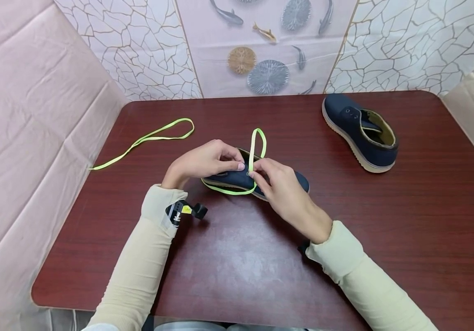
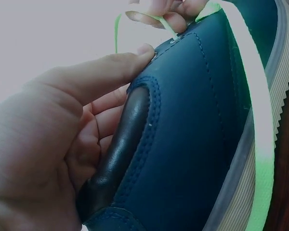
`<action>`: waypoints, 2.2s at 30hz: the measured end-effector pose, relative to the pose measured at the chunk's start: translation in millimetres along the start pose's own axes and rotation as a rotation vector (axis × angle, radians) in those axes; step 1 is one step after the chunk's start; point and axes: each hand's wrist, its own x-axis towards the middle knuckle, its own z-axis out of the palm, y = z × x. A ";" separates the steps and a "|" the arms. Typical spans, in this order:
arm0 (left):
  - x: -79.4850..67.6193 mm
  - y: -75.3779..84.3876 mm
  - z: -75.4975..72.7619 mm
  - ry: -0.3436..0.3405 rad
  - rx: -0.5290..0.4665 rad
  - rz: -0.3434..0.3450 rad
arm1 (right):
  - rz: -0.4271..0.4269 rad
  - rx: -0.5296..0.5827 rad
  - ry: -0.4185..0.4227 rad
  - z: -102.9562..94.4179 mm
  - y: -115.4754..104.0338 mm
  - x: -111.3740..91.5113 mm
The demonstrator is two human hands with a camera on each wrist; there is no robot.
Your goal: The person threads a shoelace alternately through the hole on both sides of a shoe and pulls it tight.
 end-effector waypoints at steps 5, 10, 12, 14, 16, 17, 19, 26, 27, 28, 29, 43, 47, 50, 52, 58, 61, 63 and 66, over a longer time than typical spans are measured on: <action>-0.3 0.7 -1.2 -0.001 -0.020 0.002 | -0.039 -0.021 0.010 -0.7 -2.0 -0.1; -1.4 1.3 -2.7 0.000 -0.049 0.005 | -0.086 -0.044 0.032 -0.2 -2.5 0.1; -1.7 1.0 -3.0 0.002 -0.058 0.005 | -0.113 -0.062 0.036 0.2 -2.3 0.3; -2.1 0.5 -3.3 0.004 -0.067 0.007 | -0.137 -0.085 0.038 0.2 -1.7 0.3; -2.3 -0.1 -3.5 0.005 -0.076 0.007 | -0.155 -0.111 0.035 -0.2 -0.9 0.3; -2.4 -0.5 -3.5 0.006 -0.082 0.007 | -0.162 -0.122 0.033 -0.2 -0.5 0.3; -2.9 -1.0 -3.8 0.005 -0.092 0.006 | -0.169 -0.137 0.028 -0.1 0.2 0.3; -6.1 -2.8 -5.7 -0.018 -0.142 0.023 | -0.119 -0.062 0.054 3.4 -1.4 3.4; -6.5 -2.8 -5.9 -0.022 -0.151 0.027 | -0.106 -0.038 0.062 3.7 -1.9 3.9; -6.8 -2.7 -6.1 -0.025 -0.159 0.032 | -0.091 -0.016 0.068 4.0 -2.1 4.0; -6.9 -2.7 -6.2 -0.027 -0.167 0.037 | -0.076 0.002 0.071 4.1 -2.4 4.2; -3.3 -3.7 3.0 -0.055 -0.252 0.056 | 0.172 0.092 -0.171 -16.3 2.4 8.2; -2.8 -4.0 3.6 -0.059 -0.253 0.049 | 0.227 0.106 -0.356 -30.8 5.9 21.4; -4.1 -4.0 2.9 -0.052 -0.247 0.041 | 0.230 0.174 -0.493 -38.9 10.6 35.1; -4.7 -4.3 2.5 -0.049 -0.246 0.039 | 0.239 0.232 -0.567 -42.0 13.9 43.9; -5.5 -5.7 2.5 -0.045 -0.246 0.043 | 0.328 0.301 -0.725 -42.8 19.9 62.6; -5.2 -5.5 2.6 -0.049 -0.247 0.046 | 0.407 0.317 -0.762 -40.3 19.8 66.2; -5.4 -4.9 2.2 -0.053 -0.250 0.041 | 0.457 0.339 -0.769 -37.6 18.3 67.2; -5.8 -3.5 0.7 -0.051 -0.252 0.032 | 0.497 0.357 -0.776 -33.9 15.9 67.7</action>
